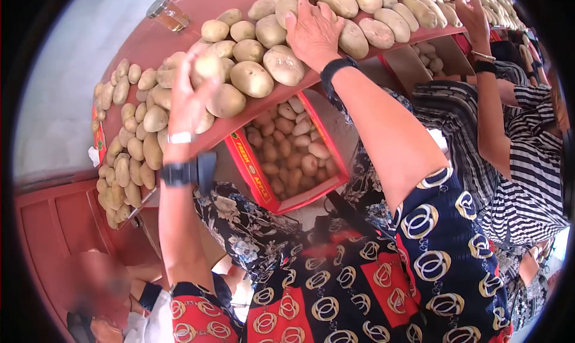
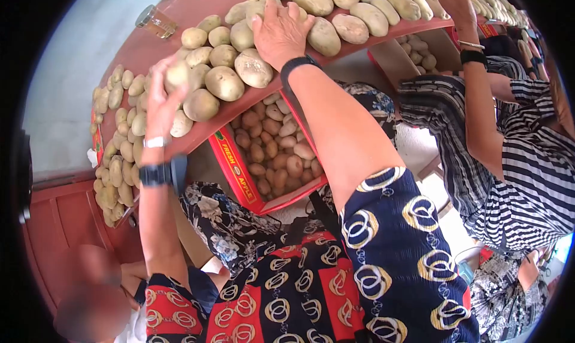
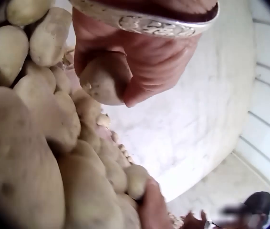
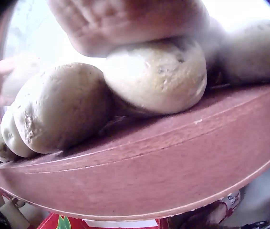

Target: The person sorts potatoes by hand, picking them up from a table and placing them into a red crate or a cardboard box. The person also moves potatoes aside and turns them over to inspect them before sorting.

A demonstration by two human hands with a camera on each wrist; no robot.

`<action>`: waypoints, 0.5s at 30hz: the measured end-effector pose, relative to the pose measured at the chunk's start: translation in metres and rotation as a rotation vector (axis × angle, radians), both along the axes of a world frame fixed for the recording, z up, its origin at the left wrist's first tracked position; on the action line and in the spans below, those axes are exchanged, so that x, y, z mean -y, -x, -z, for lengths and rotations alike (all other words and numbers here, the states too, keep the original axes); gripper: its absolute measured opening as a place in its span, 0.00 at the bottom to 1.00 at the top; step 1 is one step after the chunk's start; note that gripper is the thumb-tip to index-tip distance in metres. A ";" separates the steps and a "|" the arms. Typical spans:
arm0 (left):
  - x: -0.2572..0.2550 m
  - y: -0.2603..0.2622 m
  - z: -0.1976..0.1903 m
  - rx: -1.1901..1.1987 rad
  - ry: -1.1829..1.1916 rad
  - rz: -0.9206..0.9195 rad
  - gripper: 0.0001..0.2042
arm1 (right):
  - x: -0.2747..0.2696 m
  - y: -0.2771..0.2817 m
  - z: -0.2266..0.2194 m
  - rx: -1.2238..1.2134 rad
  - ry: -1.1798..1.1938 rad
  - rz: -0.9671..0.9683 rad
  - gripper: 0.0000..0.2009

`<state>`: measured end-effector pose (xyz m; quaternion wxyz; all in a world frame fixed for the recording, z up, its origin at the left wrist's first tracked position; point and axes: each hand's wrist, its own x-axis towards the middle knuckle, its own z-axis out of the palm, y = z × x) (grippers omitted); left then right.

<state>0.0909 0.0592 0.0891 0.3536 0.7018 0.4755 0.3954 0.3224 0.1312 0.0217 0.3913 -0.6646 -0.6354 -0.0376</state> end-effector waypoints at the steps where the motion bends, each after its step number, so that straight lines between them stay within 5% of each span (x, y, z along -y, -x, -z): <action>1: 0.025 -0.009 -0.002 0.035 0.097 0.065 0.27 | 0.000 0.000 -0.002 -0.007 0.013 -0.001 0.24; 5: 0.081 -0.019 0.048 0.008 0.441 0.342 0.27 | 0.001 0.000 0.000 -0.020 0.011 -0.008 0.23; 7: 0.096 -0.028 0.091 -0.284 0.173 0.350 0.26 | 0.001 0.000 -0.007 -0.049 0.020 -0.032 0.24; 11: 0.128 -0.052 0.169 -0.522 0.334 0.345 0.22 | -0.004 0.000 -0.008 -0.012 0.041 -0.033 0.25; 12: 0.132 -0.062 0.163 -0.454 0.406 0.441 0.18 | -0.004 -0.001 -0.008 0.016 0.073 -0.020 0.25; 14: 0.138 -0.065 0.201 -0.799 0.607 0.759 0.16 | -0.002 -0.001 -0.006 0.039 0.106 -0.014 0.25; 15: 0.144 -0.060 0.204 -0.676 0.589 0.738 0.17 | -0.001 0.000 -0.007 0.051 0.104 -0.007 0.25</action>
